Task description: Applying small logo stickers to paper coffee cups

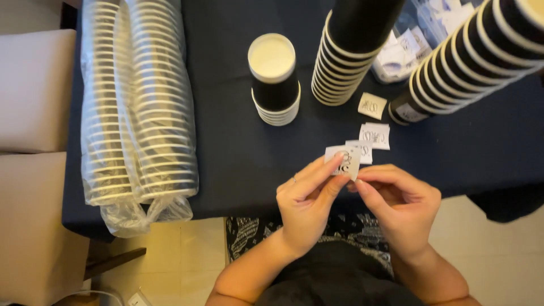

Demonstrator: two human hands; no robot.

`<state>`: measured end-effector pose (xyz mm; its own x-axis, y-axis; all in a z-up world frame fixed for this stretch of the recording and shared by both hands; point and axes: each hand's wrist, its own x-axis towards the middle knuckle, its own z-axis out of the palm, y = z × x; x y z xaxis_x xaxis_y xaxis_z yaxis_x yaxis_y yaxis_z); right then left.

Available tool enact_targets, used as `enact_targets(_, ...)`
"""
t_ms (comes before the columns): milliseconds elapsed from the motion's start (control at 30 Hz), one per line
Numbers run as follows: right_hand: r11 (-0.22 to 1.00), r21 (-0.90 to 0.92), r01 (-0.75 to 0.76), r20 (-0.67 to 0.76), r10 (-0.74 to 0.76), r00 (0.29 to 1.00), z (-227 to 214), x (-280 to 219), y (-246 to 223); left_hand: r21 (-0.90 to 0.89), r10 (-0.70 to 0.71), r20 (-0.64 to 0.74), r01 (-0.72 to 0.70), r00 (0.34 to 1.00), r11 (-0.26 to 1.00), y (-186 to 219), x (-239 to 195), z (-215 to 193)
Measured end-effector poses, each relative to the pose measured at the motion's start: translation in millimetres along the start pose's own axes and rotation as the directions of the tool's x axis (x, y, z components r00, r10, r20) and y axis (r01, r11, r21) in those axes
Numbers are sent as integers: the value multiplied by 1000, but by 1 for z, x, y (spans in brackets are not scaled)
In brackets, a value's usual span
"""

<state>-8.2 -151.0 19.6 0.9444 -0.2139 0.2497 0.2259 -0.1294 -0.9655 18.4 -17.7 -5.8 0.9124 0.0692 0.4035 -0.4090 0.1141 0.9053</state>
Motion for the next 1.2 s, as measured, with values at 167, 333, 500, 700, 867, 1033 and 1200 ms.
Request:
enact_targets(167, 1000, 24, -15, -13, 15, 1000, 1, 8, 10, 20, -3, -65, 5, 998, 1000, -12, 4, 7)
enact_targets(333, 1000, 4, -29, -52, 30, 998, -3, 15, 24, -269, -170, 39, 175, 985, 947, -22, 7, 11)
enact_targets(500, 999, -24, -26, 1, 26, 1000, -10, 22, 39, -308, -311, 139, 340, 940, 889, -16, 20, 9)
enact_targets(700, 988, -101, 119, 160, -102, 982, -18, 39, 42, -305, -474, 246, 532, 845, 790, -16, 30, 2)
enact_targets(867, 973, -154, 171, 219, -135, 966, -24, 47, 36, -365, -488, 283, 563, 826, 742, -13, 37, -2)
enact_targets(1033, 951, -254, 174, 114, -150, 982, -35, 48, 33, -144, -278, 183, 306, 943, 941, -9, 46, -9)
enact_targets(1200, 866, -304, 398, 391, -268, 881, -248, 94, 244, -293, -252, 131, 280, 959, 914, -12, 46, -17)
